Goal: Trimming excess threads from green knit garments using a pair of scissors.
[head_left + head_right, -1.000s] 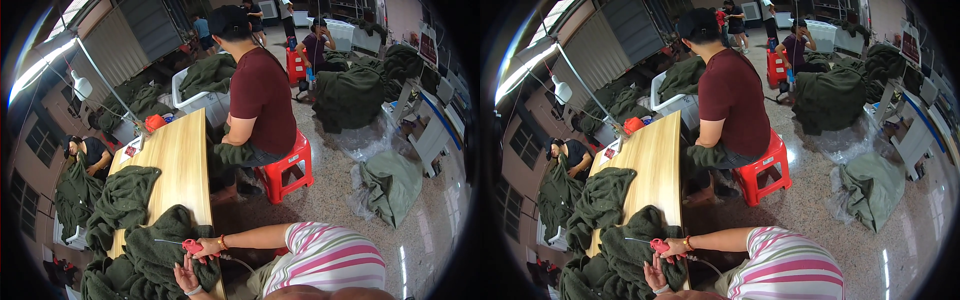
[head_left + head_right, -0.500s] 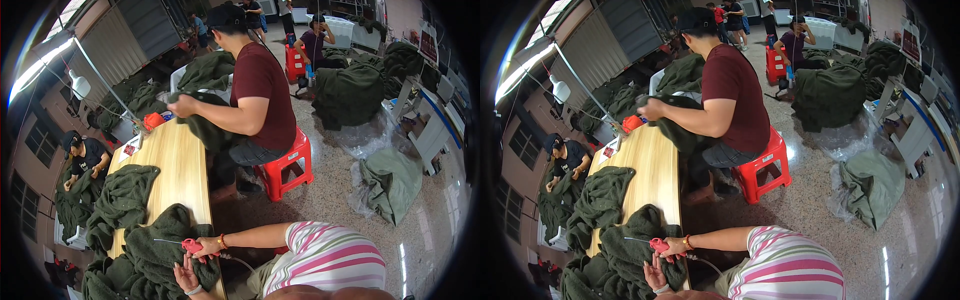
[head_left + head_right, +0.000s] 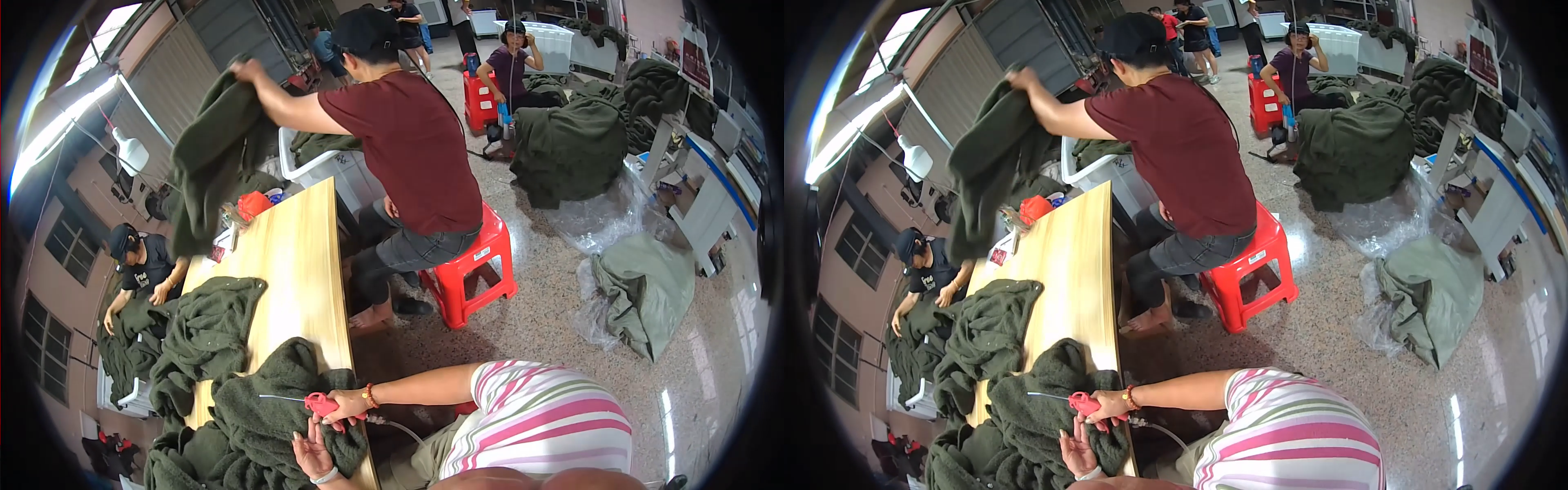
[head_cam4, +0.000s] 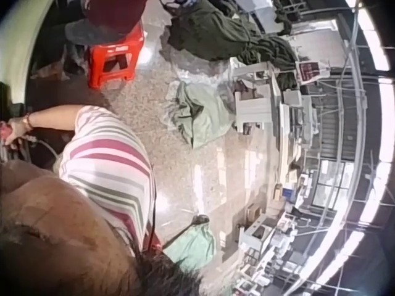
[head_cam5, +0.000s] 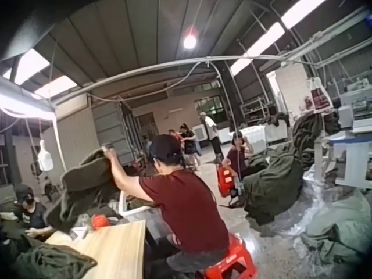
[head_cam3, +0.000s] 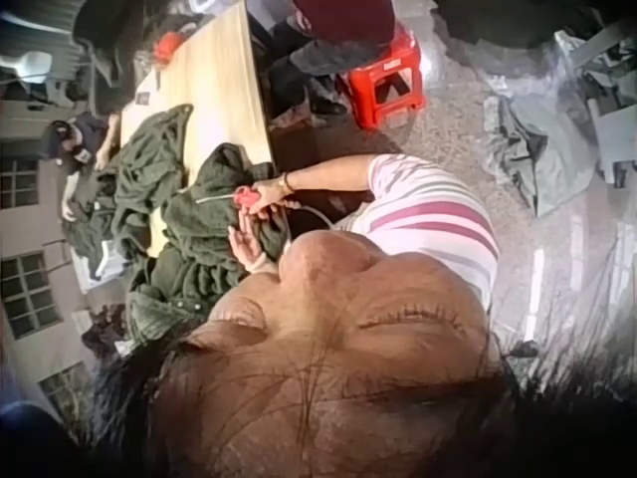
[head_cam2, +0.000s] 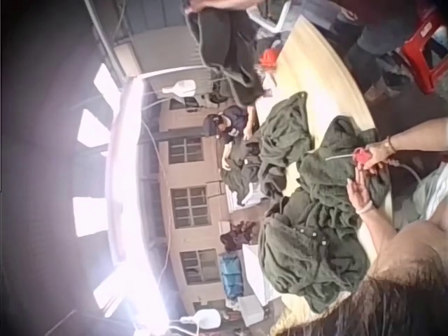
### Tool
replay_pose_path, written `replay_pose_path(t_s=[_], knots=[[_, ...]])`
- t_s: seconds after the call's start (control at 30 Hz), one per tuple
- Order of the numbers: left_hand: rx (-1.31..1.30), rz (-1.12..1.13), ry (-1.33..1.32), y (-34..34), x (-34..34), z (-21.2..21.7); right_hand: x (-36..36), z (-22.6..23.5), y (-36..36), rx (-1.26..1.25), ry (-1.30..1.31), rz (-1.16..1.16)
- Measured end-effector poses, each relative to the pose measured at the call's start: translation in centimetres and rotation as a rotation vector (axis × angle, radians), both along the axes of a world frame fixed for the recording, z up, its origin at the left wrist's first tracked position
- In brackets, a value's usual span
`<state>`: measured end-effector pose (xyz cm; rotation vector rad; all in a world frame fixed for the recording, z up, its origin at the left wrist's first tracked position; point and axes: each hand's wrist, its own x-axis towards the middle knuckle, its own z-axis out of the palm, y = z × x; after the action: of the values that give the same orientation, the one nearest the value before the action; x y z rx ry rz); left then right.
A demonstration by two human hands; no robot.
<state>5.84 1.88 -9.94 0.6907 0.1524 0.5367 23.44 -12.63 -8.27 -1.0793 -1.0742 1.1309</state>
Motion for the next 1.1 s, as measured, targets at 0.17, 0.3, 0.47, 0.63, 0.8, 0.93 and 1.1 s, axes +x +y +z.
replay_pose_path(t_s=[0.17, 0.3, 0.47, 0.63, 0.8, 0.93, 1.1], knots=[[0.023, 0.079, 0.019, -0.3, -0.3, 0.0, -0.3, 0.2, 0.0, 0.015, 0.014, 0.025], [0.01, 0.022, 0.052, -0.7, 0.5, 0.7, 0.2, 0.2, -0.4, -0.015, -0.002, -0.004], [-0.048, 0.107, 0.029, -0.1, 0.1, -0.3, 0.1, 0.2, -0.1, 0.001, -0.004, 0.029], [-0.011, 0.078, 0.079, -0.5, 0.0, 0.7, 0.1, 0.4, -0.1, -0.004, -0.002, 0.019], [0.009, 0.057, 0.074, -0.3, 0.2, 0.4, 0.3, -0.1, 0.2, -0.003, 0.002, 0.009], [-0.016, 0.031, 0.057, -0.8, 0.4, 0.8, 0.1, -0.2, -0.1, -0.003, 0.017, -0.015], [-0.022, -0.024, 0.041, 0.8, -0.6, -0.7, -0.4, -0.1, -0.1, -0.011, 0.016, -0.003]])
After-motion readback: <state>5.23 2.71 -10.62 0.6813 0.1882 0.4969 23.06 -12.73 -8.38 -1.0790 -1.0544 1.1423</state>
